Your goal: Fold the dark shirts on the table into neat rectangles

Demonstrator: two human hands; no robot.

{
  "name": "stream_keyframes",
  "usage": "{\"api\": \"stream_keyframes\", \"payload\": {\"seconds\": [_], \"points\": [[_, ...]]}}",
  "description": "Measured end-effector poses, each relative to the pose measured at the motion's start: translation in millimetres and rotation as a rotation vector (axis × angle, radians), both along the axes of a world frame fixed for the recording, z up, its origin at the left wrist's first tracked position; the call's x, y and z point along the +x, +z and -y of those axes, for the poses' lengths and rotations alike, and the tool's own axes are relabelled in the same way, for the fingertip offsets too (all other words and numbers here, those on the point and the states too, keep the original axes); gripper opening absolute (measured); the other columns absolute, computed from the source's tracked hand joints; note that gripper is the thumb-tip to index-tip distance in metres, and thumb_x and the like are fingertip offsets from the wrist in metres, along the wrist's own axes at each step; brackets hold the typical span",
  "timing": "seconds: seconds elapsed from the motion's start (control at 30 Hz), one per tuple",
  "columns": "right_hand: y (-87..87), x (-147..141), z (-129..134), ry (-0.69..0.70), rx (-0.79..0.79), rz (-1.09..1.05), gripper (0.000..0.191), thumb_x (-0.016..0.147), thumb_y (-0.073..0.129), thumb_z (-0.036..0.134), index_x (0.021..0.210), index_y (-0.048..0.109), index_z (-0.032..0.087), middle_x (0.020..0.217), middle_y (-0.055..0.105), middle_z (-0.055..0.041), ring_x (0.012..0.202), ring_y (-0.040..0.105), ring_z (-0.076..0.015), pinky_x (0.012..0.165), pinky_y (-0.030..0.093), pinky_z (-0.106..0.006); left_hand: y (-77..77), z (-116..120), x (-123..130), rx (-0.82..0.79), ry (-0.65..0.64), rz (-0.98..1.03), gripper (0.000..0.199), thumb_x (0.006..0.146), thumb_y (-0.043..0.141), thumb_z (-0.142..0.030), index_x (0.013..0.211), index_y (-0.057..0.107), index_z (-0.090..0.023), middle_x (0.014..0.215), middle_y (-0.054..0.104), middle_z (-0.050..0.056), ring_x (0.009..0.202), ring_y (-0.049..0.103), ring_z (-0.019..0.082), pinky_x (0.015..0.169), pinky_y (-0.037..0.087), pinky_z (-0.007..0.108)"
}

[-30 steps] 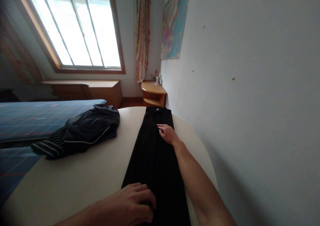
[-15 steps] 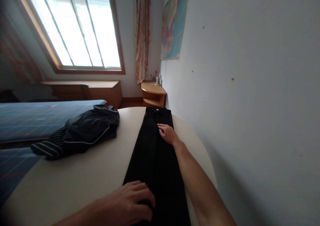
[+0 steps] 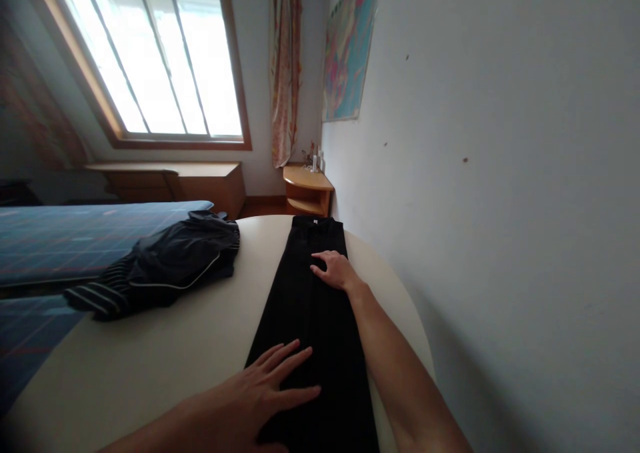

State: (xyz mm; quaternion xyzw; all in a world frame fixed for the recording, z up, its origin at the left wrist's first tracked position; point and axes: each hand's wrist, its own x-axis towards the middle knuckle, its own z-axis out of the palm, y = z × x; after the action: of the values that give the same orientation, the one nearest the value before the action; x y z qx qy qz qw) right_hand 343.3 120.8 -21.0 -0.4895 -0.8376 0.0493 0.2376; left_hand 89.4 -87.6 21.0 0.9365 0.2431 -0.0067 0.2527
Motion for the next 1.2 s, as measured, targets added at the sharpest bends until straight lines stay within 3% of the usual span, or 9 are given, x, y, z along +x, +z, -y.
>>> {"api": "stream_keyframes", "payload": {"seconds": [0.17, 0.27, 0.33, 0.47, 0.57, 0.7, 0.9, 1.07, 1.2], "points": [[18.4, -5.5, 11.0, 0.033, -0.083, -0.036, 0.024, 0.090, 0.057, 0.035, 0.100, 0.076, 0.023, 0.089, 0.076, -0.0030, 0.081, 0.068, -0.0179, 0.076, 0.049, -0.028, 19.2, 5.9, -6.0, -0.087, -0.106, 0.061, 0.064, 0.087, 0.057, -0.007, 0.144, 0.050, -0.038, 0.159, 0.035, 0.007, 0.141, 0.039, 0.036, 0.109, 0.042, 0.053], [25.0, -8.6, 17.4, 0.060, -0.109, -0.029, 0.028, 0.091, 0.055, 0.038, 0.086, 0.077, 0.022, 0.070, 0.072, -0.0010, 0.062, 0.063, -0.0147, 0.061, 0.041, -0.025, 22.2, 3.0, -8.2, -0.226, -0.159, 0.209, 0.055, 0.089, 0.059, -0.011, 0.138, 0.056, -0.033, 0.144, 0.055, 0.004, 0.123, 0.060, 0.023, 0.103, 0.049, 0.035], [26.7, -10.2, 19.7, 0.083, -0.109, -0.025, 0.032, 0.091, 0.055, 0.040, 0.078, 0.077, 0.021, 0.066, 0.071, -0.0012, 0.059, 0.061, -0.0140, 0.058, 0.038, -0.025, 16.8, -4.7, -8.3, -0.201, -0.086, 0.295, 0.048, 0.089, 0.062, -0.019, 0.136, 0.058, -0.031, 0.136, 0.061, 0.003, 0.118, 0.062, 0.020, 0.103, 0.050, 0.031], [26.2, -12.8, 17.3, 0.079, -0.116, -0.017, 0.036, 0.093, 0.053, 0.043, 0.076, 0.078, 0.021, 0.064, 0.072, -0.0016, 0.059, 0.061, -0.0145, 0.057, 0.037, -0.025, -4.5, -36.5, -8.2, 0.105, 0.157, 0.218, 0.057, 0.089, 0.061, -0.026, 0.145, 0.048, -0.029, 0.158, 0.037, 0.007, 0.146, 0.031, 0.031, 0.116, 0.034, 0.051], [25.9, -17.9, 9.4, 0.047, -0.123, 0.031, 0.039, 0.095, 0.050, 0.044, 0.076, 0.077, 0.023, 0.065, 0.072, -0.0020, 0.061, 0.064, -0.0158, 0.058, 0.039, -0.025, -17.3, -67.3, -9.5, 0.226, 0.205, 0.118, 0.067, 0.088, 0.063, -0.033, 0.151, 0.039, -0.026, 0.163, 0.023, 0.009, 0.150, 0.016, 0.035, 0.119, 0.025, 0.056], [28.3, -31.6, -6.9, -0.040, -0.090, 0.159, 0.036, 0.095, 0.052, 0.044, 0.076, 0.075, 0.024, 0.072, 0.074, -0.0044, 0.071, 0.068, -0.0191, 0.063, 0.042, -0.026, -27.6, -96.4, -11.8, 0.277, 0.230, 0.080, 0.071, 0.087, 0.064, -0.043, 0.152, 0.038, -0.024, 0.164, 0.020, 0.010, 0.151, 0.014, 0.035, 0.121, 0.019, 0.055], [34.3, -57.6, -48.5, -0.128, -0.039, 0.061, 0.021, 0.094, 0.055, 0.034, 0.108, 0.068, 0.024, 0.097, 0.074, -0.0043, 0.089, 0.068, -0.0204, 0.077, 0.046, -0.028, -40.1, -105.4, -13.5, 0.269, 0.216, 0.123, 0.070, 0.090, 0.060, -0.044, 0.153, 0.035, -0.029, 0.166, 0.013, 0.007, 0.151, 0.011, 0.033, 0.121, 0.015, 0.055], [37.0, -78.8, -93.3, -0.096, 0.009, -0.028, 0.034, 0.093, 0.057, 0.026, 0.126, 0.059, 0.017, 0.117, 0.068, -0.0094, 0.111, 0.060, -0.0217, 0.097, 0.043, -0.032, -38.6, -105.5, -13.7, 0.238, 0.218, 0.119, 0.072, 0.089, 0.061, -0.044, 0.154, 0.032, -0.029, 0.166, 0.012, 0.006, 0.152, 0.009, 0.032, 0.122, 0.013, 0.055], [36.9, -95.9, -117.7, -0.148, -0.062, 0.062, 0.042, 0.095, 0.054, 0.034, 0.135, 0.053, 0.021, 0.122, 0.067, -0.0089, 0.117, 0.055, -0.0253, 0.100, 0.041, -0.038, -36.3, -106.8, -13.4, 0.204, 0.218, 0.099, 0.076, 0.087, 0.063, -0.043, 0.155, 0.031, -0.029, 0.166, 0.010, 0.006, 0.152, 0.008, 0.033, 0.122, 0.013, 0.056]]}}
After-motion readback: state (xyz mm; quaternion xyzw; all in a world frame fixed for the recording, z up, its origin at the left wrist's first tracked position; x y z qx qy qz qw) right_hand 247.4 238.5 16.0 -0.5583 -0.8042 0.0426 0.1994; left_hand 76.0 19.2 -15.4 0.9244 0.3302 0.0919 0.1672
